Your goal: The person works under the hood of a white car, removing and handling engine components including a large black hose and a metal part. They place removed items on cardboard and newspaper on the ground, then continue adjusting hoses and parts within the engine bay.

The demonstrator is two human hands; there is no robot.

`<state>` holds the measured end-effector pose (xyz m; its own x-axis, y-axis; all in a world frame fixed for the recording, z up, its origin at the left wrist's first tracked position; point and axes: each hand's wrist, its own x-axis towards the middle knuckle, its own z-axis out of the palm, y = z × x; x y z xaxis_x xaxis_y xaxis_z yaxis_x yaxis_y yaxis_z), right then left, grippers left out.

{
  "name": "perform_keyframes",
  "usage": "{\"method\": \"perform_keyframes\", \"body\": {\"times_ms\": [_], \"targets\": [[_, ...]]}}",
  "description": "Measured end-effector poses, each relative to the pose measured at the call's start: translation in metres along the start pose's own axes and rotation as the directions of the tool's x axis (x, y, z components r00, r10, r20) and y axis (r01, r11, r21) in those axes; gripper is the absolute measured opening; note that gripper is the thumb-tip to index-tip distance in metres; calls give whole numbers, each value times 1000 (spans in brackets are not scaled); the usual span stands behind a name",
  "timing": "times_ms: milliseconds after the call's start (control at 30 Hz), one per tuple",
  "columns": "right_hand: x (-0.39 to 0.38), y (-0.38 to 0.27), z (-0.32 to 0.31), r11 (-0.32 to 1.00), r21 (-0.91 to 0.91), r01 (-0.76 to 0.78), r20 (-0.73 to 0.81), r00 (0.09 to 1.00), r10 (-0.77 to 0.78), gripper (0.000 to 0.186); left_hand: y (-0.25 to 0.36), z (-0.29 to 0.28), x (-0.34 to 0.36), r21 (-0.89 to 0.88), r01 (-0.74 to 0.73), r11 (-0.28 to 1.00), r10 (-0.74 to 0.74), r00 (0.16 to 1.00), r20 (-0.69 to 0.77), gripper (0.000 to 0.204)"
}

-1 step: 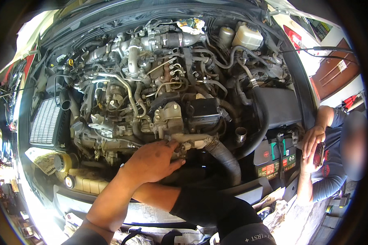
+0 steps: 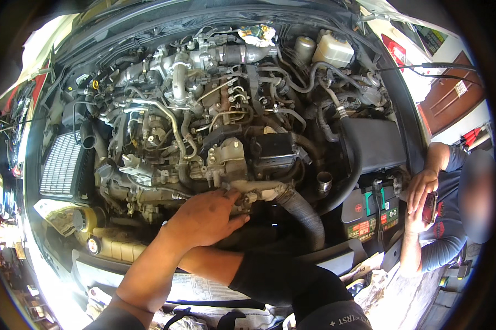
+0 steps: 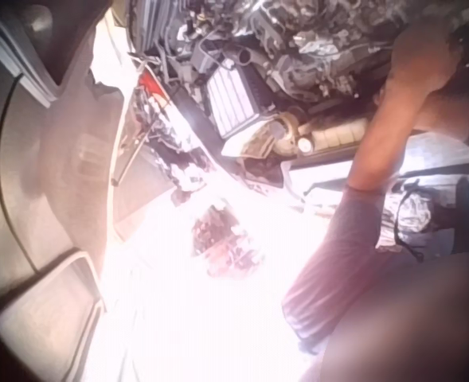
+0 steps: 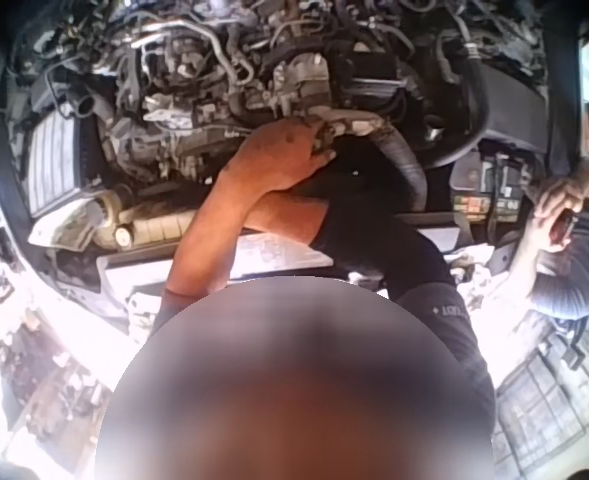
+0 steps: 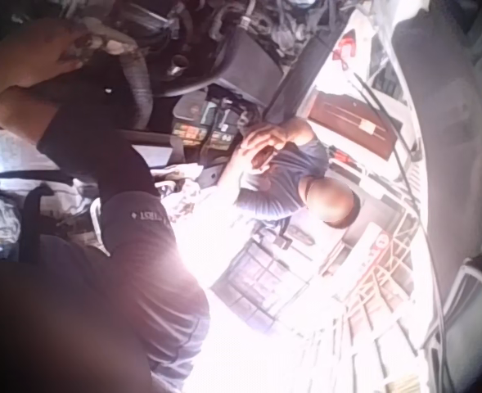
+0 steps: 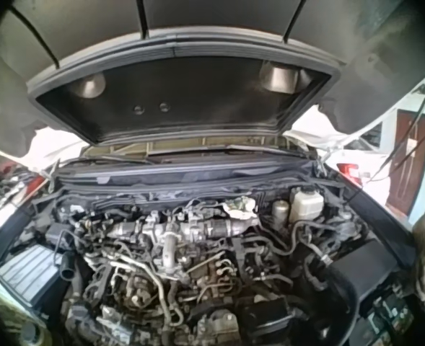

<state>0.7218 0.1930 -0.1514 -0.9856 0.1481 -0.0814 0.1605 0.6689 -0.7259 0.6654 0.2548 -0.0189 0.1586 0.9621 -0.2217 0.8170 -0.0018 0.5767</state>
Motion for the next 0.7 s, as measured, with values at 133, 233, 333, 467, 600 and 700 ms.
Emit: {"method": "perform_keyframes", "body": {"times_ms": [133,233,333,467,600,700], "targets": [[1,0,0,1000,-1,2,-2,1000,-2,40,0,1,-1,11,-5,1000,5,1000,-6,58],[2,1,-1,1000,1,3,-3,1000,-3,40,0,0,0,6,5,1000,-5,1000,7,56],[4,3,-2,1000,-7,7,-5,1000,-7,40,-1,-1,2,15,4,1000,-4,1000,-26,54],[5,5,-4,1000,-5,10,-2,1000,-10,40,-2,-1,3,13,-2,1000,2,1000,-24,52],[7,8,-7,1000,-9,11,2,1000,-11,40,-4,0,2,17,-2,1000,2,999,-32,50],[6,12,-10,1000,-16,6,3,1000,-6,40,-5,2,1,26,-23,999,25,998,-58,49]]}}
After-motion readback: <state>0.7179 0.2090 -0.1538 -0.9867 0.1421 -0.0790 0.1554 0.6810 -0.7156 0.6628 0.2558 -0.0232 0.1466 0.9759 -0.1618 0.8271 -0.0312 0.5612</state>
